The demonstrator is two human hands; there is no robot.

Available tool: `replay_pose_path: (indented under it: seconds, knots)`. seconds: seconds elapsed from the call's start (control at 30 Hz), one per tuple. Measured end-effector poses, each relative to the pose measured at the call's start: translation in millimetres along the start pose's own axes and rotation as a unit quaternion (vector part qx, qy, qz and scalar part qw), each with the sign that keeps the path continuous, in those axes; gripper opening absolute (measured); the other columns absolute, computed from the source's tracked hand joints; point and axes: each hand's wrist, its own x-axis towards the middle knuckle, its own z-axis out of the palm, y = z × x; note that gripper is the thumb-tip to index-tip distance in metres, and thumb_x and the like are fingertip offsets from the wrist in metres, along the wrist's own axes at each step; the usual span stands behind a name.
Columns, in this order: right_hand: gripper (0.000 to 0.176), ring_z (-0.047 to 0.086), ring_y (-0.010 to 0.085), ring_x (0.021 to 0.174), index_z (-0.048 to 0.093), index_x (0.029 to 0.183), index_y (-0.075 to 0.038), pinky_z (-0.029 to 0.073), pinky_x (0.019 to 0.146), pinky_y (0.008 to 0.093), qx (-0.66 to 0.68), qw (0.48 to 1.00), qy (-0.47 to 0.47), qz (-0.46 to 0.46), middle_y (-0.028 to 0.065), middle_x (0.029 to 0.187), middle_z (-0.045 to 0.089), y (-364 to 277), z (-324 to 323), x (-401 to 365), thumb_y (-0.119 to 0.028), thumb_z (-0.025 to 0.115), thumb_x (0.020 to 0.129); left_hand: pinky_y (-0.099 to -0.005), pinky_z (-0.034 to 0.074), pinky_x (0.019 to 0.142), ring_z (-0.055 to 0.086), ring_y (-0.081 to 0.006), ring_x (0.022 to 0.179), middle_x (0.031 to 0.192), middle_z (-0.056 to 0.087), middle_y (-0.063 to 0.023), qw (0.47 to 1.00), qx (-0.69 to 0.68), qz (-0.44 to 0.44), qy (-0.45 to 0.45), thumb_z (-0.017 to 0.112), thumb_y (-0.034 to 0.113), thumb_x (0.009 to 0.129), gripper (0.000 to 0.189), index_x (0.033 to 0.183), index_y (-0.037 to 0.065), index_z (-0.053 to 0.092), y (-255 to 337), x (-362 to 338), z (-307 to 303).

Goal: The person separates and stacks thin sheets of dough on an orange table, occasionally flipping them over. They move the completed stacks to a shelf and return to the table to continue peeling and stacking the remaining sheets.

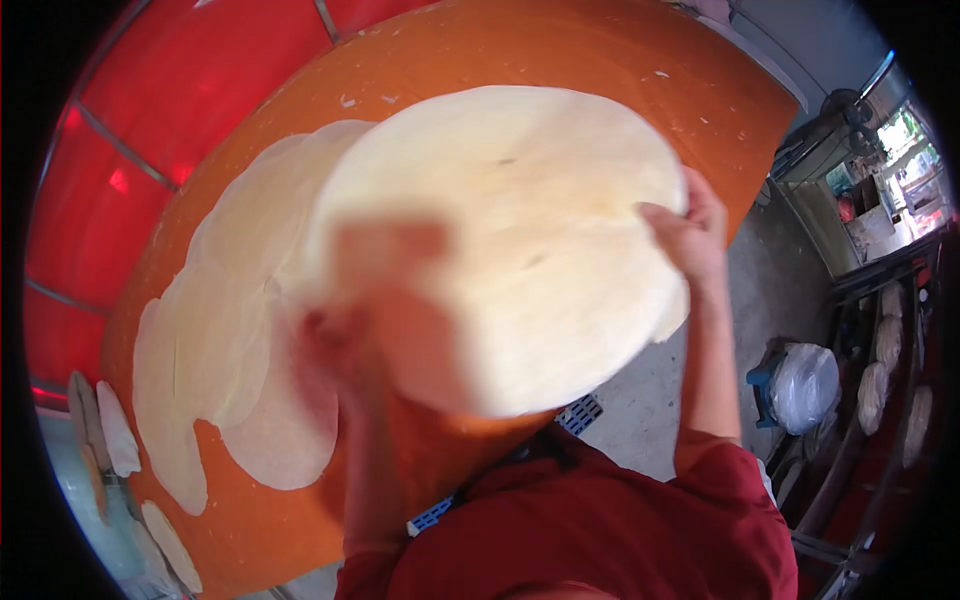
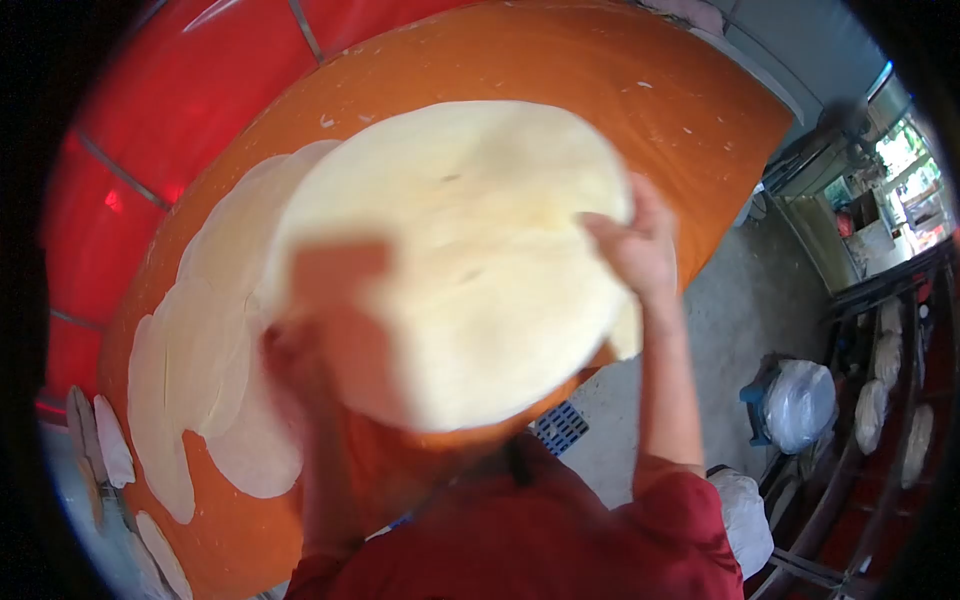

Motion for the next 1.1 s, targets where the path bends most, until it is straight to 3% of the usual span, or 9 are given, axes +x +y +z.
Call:
replay_pose_path:
  seconds: [0.07,0.17,0.27,0.5,0.57,0.63,0.7,0.77,1.1]
  knots:
    - [0.041,0.055,0.0173,0.086,0.045,0.105,0.004,0.046,0.074,0.0286,0.103,0.995,0.010,0.004,0.0125,0.097,0.055,34.6,-72.8,23.0,0.012,0.052,0.066,-0.0297,0.040,0.077,0.052,-0.0168,0.074,0.084,0.054,-0.0067,0.974,0.222,-0.032,0.026,0.058,0.015,0.074,0.026,0.092,-0.002,0.048,29.2,-28.9,78.9]
    - [0.040,0.054,0.0176,0.086,0.046,0.104,0.004,0.045,0.075,0.0277,-0.048,0.992,0.038,0.112,0.0119,0.098,0.055,131.2,-156.4,33.2,0.012,0.054,0.066,-0.0292,0.040,0.074,0.050,-0.0198,0.073,0.088,0.052,-0.0106,0.973,-0.189,-0.054,-0.118,0.067,0.016,0.066,0.040,0.093,-0.006,0.047,-21.9,-76.3,177.3]
    - [0.034,0.055,0.0173,0.083,0.047,0.098,0.005,0.045,0.074,0.0266,-0.031,0.984,0.074,0.161,0.0117,0.093,0.056,176.8,-174.7,17.5,0.011,0.057,0.066,-0.0352,0.041,0.069,0.049,-0.0268,0.079,0.084,0.048,-0.0182,0.977,0.045,-0.055,-0.202,0.067,0.020,0.066,0.044,0.091,-0.006,0.042,-66.9,-94.7,184.9]
    - [0.031,0.056,0.0200,0.081,0.046,0.096,0.004,0.047,0.072,0.0288,0.069,0.971,0.097,0.207,0.0128,0.091,0.056,164.6,-167.3,28.4,0.012,0.054,0.068,-0.0343,0.041,0.064,0.051,-0.0262,0.073,0.080,0.050,-0.0159,0.937,0.184,-0.076,-0.286,0.066,0.021,0.067,0.043,0.093,-0.004,0.043,-19.3,-83.2,163.5]
    - [0.029,0.057,0.0235,0.079,0.050,0.097,0.001,0.046,0.066,0.0306,-0.493,0.847,0.074,0.183,0.0131,0.088,0.056,135.9,-154.9,33.8,0.007,0.054,0.068,-0.0347,0.041,0.068,0.050,-0.0271,0.079,0.087,0.049,-0.0170,0.953,0.136,-0.078,-0.259,0.066,0.021,0.068,0.045,0.098,-0.003,0.042,-16.0,-85.8,163.6]
    - [0.026,0.056,0.0245,0.076,0.053,0.094,-0.001,0.045,0.064,0.0309,-0.495,0.863,0.075,0.061,0.0131,0.084,0.055,127.7,-144.3,37.2,0.005,0.054,0.069,-0.0351,0.040,0.073,0.049,-0.0281,0.086,0.094,0.049,-0.0180,0.966,0.084,-0.084,-0.230,0.065,0.020,0.068,0.048,0.103,-0.003,0.041,-13.1,-85.4,167.0]
    - [0.022,0.055,0.0255,0.073,0.056,0.092,-0.002,0.044,0.062,0.0313,-0.489,0.867,0.069,-0.066,0.0130,0.081,0.054,128.7,-127.4,47.4,0.003,0.054,0.070,-0.0393,0.035,0.084,0.042,-0.0323,0.100,0.110,0.041,-0.0193,0.940,0.191,0.179,-0.220,0.066,0.018,0.067,0.057,0.112,-0.002,0.037,-13.1,-83.8,170.9]
    - [0.016,0.053,0.0235,0.065,0.059,0.084,-0.001,0.044,0.059,0.0294,-0.322,0.942,-0.049,-0.085,0.0122,0.074,0.052,136.8,-106.1,63.6,0.004,0.053,0.070,-0.0407,0.033,0.086,0.039,-0.0337,0.103,0.114,0.037,-0.0197,0.930,0.211,0.172,-0.248,0.066,0.016,0.066,0.059,0.114,-0.001,0.036,-21.5,-87.8,172.1]
    - [0.026,0.049,0.0166,0.057,0.062,0.079,-0.005,0.042,0.050,0.0238,-0.327,0.918,-0.198,-0.100,0.0035,0.062,0.046,173.2,-87.3,102.5,0.009,0.053,0.058,-0.0421,0.031,0.089,0.036,-0.0351,0.106,0.117,0.035,-0.0215,0.935,0.177,0.153,-0.266,0.067,0.015,0.063,0.065,0.116,-0.003,0.034,-33.6,-90.5,172.8]
